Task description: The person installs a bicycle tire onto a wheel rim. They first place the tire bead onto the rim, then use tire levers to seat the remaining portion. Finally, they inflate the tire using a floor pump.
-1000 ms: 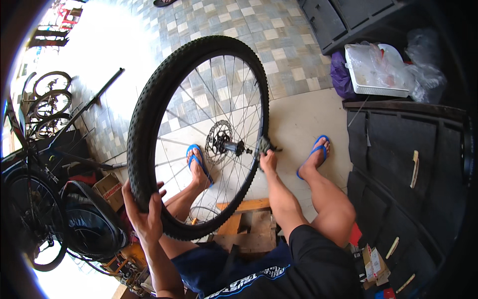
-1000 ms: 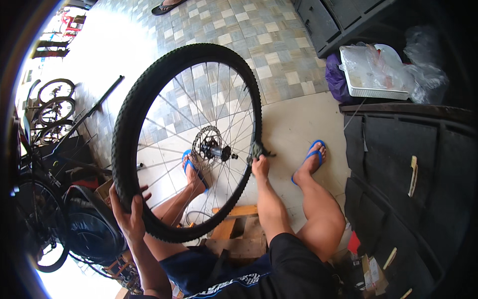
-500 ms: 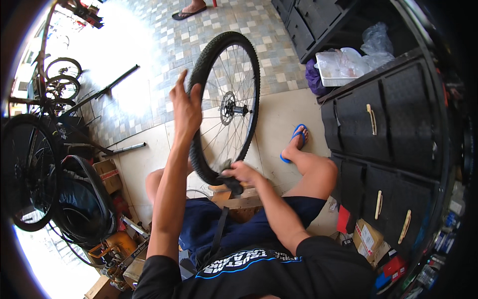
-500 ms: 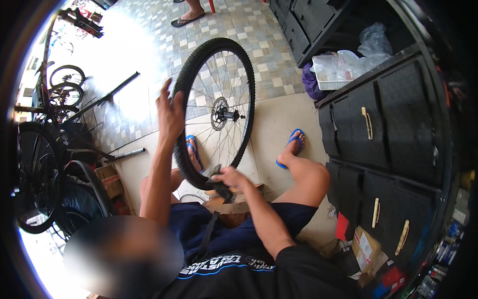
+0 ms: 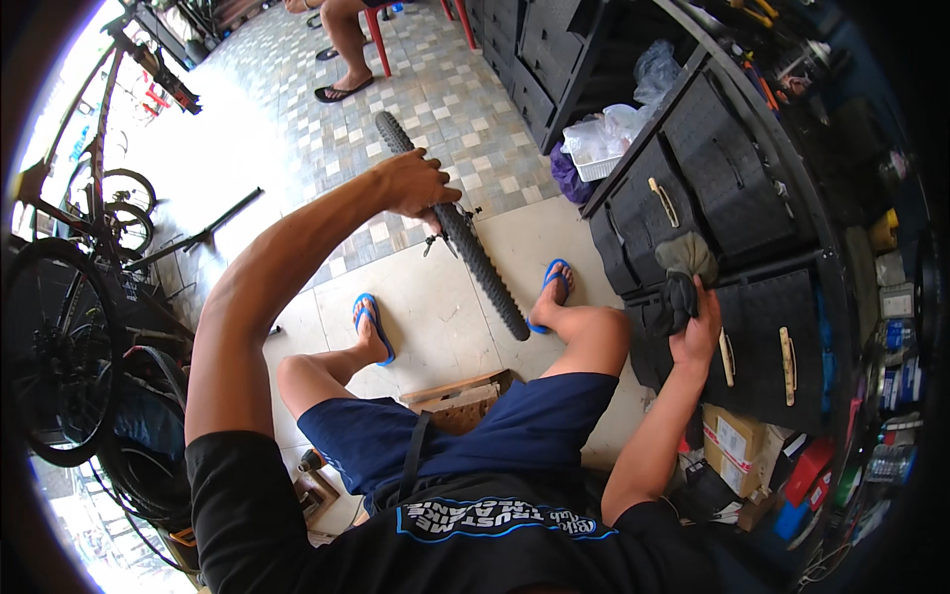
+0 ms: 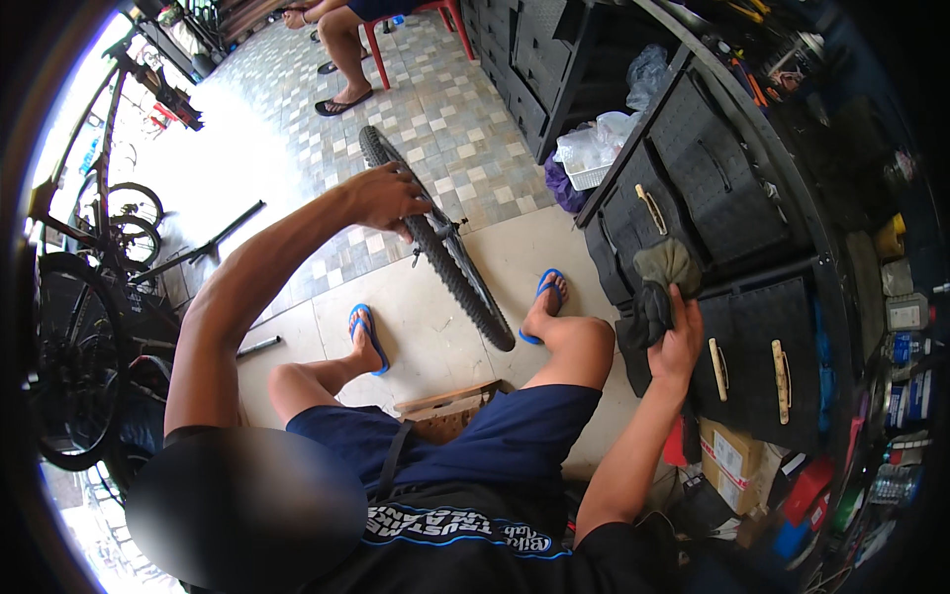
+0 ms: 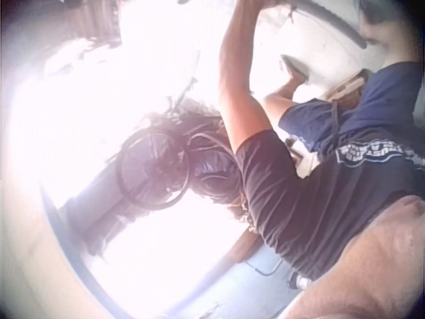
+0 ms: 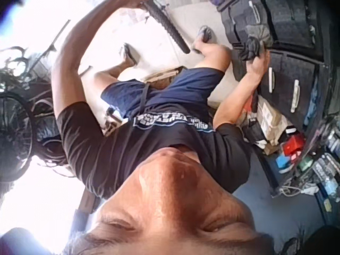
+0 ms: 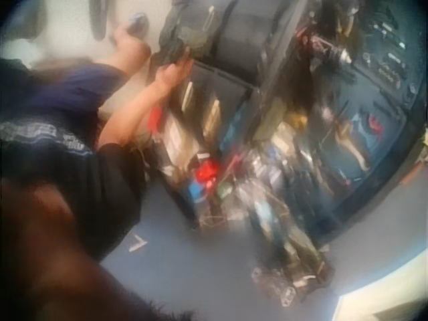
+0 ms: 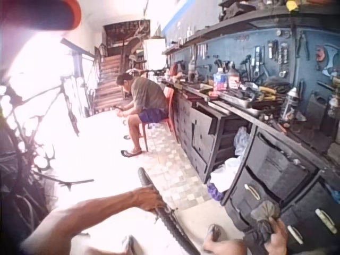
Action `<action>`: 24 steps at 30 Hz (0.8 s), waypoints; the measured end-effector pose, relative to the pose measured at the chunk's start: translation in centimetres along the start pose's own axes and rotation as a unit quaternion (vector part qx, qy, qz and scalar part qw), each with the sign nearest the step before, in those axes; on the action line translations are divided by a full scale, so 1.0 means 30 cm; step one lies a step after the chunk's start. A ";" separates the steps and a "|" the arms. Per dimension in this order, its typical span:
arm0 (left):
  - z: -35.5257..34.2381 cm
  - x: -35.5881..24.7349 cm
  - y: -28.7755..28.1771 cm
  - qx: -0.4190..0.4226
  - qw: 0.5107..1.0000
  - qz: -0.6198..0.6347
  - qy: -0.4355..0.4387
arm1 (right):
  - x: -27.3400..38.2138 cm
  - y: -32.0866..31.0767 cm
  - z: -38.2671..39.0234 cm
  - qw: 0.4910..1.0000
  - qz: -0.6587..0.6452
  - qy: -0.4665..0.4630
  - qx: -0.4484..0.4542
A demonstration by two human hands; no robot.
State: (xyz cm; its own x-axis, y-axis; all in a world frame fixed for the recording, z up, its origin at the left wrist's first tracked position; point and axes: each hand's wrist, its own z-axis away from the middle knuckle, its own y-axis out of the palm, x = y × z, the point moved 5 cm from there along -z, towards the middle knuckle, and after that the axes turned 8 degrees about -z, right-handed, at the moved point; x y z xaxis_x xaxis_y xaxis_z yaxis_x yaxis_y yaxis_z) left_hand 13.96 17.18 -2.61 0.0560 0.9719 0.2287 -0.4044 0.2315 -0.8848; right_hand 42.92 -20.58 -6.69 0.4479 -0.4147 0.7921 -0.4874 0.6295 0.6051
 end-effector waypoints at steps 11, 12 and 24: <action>0.168 0.212 -0.069 -0.089 0.947 0.123 -0.284 | -0.134 -0.050 -0.017 0.996 0.068 0.029 -0.058; 0.185 0.219 -0.055 -0.104 0.937 0.136 -0.306 | -0.160 -0.025 -0.039 0.996 0.060 0.034 -0.050; 0.341 0.073 0.238 -0.175 0.762 0.366 -0.505 | -0.683 0.507 -0.302 0.985 -0.040 0.086 0.146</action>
State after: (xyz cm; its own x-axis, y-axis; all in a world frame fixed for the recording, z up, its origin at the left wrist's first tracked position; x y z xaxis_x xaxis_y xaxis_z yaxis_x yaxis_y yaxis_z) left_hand 1.86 20.53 -4.26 -0.8700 0.3589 -0.3380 0.2877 -0.1869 -0.9393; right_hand 33.12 3.43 -14.44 0.6017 -0.3229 0.7306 -0.6284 0.3732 0.6825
